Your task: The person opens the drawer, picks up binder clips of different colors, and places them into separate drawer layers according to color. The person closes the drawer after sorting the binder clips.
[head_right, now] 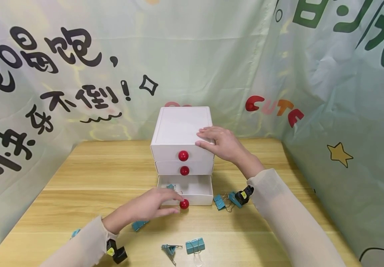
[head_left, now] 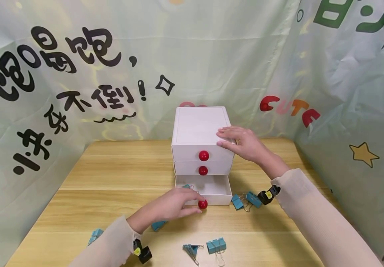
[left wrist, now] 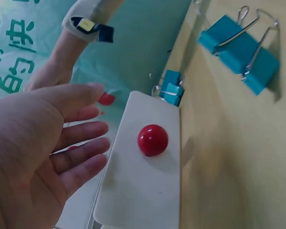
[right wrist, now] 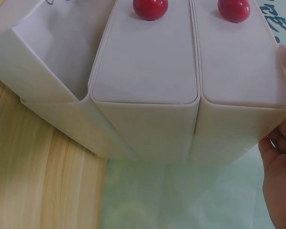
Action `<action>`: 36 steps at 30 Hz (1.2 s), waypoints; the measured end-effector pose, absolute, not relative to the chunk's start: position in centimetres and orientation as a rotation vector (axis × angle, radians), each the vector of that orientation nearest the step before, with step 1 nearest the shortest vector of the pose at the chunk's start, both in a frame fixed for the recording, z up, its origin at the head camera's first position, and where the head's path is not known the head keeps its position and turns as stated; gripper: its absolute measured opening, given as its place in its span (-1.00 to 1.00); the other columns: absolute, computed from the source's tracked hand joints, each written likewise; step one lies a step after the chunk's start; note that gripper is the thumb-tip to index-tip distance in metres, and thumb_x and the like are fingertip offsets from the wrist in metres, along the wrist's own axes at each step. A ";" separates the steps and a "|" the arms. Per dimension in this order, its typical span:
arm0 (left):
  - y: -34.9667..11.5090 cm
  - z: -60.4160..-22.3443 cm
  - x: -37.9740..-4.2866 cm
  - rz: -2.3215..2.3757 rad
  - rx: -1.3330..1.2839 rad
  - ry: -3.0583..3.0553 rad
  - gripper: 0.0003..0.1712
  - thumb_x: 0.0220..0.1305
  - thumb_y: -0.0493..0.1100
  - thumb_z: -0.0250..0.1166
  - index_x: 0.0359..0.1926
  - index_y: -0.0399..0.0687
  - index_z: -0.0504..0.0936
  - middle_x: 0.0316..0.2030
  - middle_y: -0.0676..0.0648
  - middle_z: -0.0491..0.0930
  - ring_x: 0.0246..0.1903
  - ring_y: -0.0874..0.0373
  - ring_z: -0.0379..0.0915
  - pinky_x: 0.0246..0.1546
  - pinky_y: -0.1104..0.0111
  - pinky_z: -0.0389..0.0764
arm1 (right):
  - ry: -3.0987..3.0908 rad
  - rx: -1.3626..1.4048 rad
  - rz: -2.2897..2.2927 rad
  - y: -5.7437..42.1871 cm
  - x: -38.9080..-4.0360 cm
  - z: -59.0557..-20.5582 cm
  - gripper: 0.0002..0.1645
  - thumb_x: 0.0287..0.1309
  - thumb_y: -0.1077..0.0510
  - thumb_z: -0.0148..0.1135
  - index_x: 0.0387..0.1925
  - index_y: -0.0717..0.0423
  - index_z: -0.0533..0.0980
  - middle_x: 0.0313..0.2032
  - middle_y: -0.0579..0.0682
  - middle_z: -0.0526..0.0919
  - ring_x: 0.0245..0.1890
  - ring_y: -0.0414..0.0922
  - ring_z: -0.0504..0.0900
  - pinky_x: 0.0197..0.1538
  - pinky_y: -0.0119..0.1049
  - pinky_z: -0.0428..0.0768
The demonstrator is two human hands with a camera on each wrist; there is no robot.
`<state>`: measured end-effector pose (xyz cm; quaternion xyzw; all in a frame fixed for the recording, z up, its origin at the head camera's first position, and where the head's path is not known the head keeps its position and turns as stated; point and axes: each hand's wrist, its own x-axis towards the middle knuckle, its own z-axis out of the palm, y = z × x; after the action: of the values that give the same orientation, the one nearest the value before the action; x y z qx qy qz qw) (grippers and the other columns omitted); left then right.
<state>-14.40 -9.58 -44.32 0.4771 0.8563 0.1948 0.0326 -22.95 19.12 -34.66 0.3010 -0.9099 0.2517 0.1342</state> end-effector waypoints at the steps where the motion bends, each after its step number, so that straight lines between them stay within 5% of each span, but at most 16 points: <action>1: -9.7 -44.5 -14.2 0.598 1.489 2.606 -0.58 0.38 0.12 0.20 0.13 0.04 0.62 0.11 0.09 0.58 0.16 0.21 0.45 0.20 0.29 0.43 | -2.639 0.872 0.730 19.1 -22.9 -34.6 -0.42 0.25 -0.20 0.25 0.19 0.00 0.56 0.23 -0.03 0.52 0.30 0.01 0.39 0.33 0.12 0.28; 11: -10.9 -46.3 -12.4 0.508 1.626 2.390 -0.47 0.36 0.25 0.14 0.18 0.07 0.57 0.15 0.18 0.53 0.18 0.28 0.39 0.21 0.36 0.40 | -2.658 0.850 0.739 19.0 -22.8 -34.6 -0.41 0.24 -0.20 0.25 0.19 0.00 0.57 0.24 -0.02 0.52 0.31 0.02 0.38 0.34 0.12 0.27; 24: -12.2 -48.3 -10.9 0.486 1.696 2.232 -0.40 0.19 0.25 0.34 0.19 0.15 0.55 0.10 0.26 0.52 0.12 0.44 0.36 0.15 0.53 0.36 | -2.668 0.834 0.738 18.9 -22.7 -34.6 -0.41 0.24 -0.21 0.25 0.19 0.00 0.57 0.24 -0.02 0.52 0.31 0.02 0.38 0.34 0.12 0.26; 36: -11.7 -49.5 -10.8 0.453 1.815 2.248 -0.57 0.26 0.11 0.35 0.13 0.19 0.60 -0.02 0.35 0.57 0.04 0.51 0.36 0.11 0.66 0.29 | -2.669 0.838 0.717 18.9 -22.7 -34.5 -0.40 0.26 -0.22 0.22 0.20 0.00 0.55 0.25 -0.02 0.51 0.32 0.03 0.37 0.34 0.14 0.26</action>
<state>-10.84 -11.68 -49.49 0.6171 0.7641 0.1539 0.1082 -22.70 18.93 -34.54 0.2878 -0.9168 0.2464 0.1263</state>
